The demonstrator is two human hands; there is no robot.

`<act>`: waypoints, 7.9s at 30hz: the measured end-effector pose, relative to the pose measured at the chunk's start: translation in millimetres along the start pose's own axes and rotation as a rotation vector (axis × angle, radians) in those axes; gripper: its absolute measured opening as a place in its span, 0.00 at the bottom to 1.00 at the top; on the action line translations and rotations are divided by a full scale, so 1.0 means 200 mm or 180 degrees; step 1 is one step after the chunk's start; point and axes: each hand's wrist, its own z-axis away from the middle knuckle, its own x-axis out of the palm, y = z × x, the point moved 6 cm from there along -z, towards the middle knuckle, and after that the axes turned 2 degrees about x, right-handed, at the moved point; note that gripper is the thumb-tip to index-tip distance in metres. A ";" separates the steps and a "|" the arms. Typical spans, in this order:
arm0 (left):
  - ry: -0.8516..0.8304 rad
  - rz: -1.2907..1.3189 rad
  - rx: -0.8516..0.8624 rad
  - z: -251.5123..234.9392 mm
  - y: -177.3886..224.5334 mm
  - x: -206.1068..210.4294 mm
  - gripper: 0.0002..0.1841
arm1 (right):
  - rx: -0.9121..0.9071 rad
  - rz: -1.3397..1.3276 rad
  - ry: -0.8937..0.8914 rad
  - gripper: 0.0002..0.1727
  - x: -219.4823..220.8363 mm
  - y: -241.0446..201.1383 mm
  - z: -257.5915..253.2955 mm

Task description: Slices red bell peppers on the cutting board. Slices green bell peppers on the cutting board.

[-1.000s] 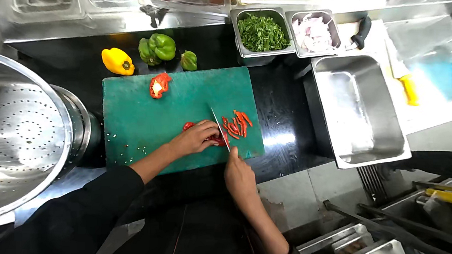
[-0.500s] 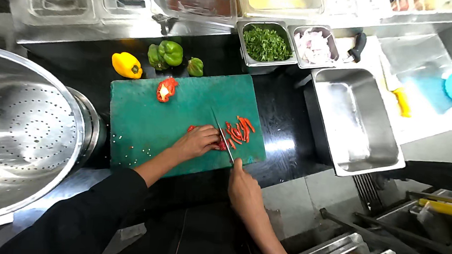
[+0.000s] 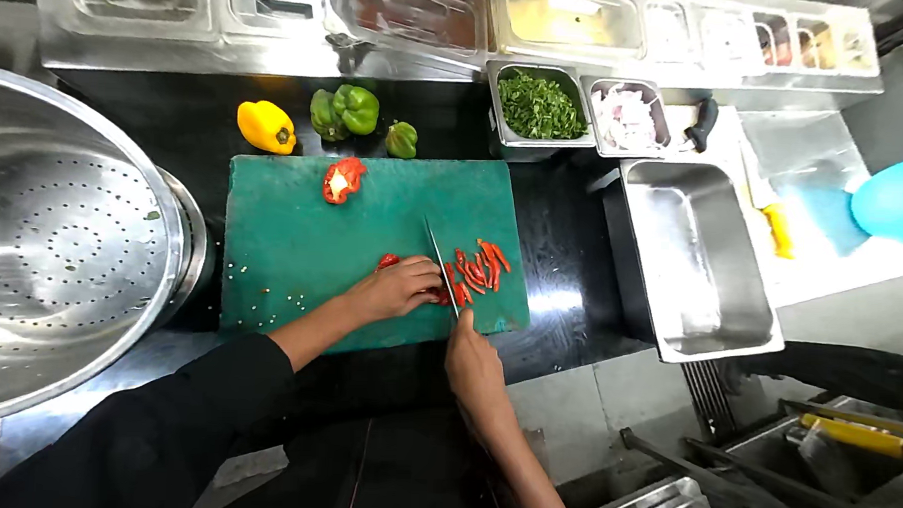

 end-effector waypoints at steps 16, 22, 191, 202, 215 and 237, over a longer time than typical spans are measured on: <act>-0.0349 0.0256 0.0046 0.00 -0.03 -0.07 0.06 | 0.0045 0.0028 -0.0116 0.19 0.01 -0.01 0.13; -0.0537 0.0365 0.0119 0.01 -0.04 -0.08 0.07 | -0.0033 -0.0150 0.0173 0.18 0.02 -0.06 0.04; 0.0367 0.0032 -0.0240 0.38 -0.04 -0.27 0.06 | -0.0211 0.0077 -0.0419 0.19 0.18 -0.31 0.25; 0.0352 -0.0069 -0.0102 0.40 -0.05 -0.26 0.06 | -0.0284 -0.0007 -0.0412 0.19 0.20 -0.33 0.24; 0.0472 -0.0401 -0.0271 0.46 0.00 -0.29 0.06 | -0.0368 0.0018 0.0434 0.18 0.20 -0.34 0.17; 0.0403 -0.0838 -0.0465 0.14 0.12 -0.40 0.17 | -0.0703 -0.0230 0.1848 0.22 -0.03 -0.17 0.26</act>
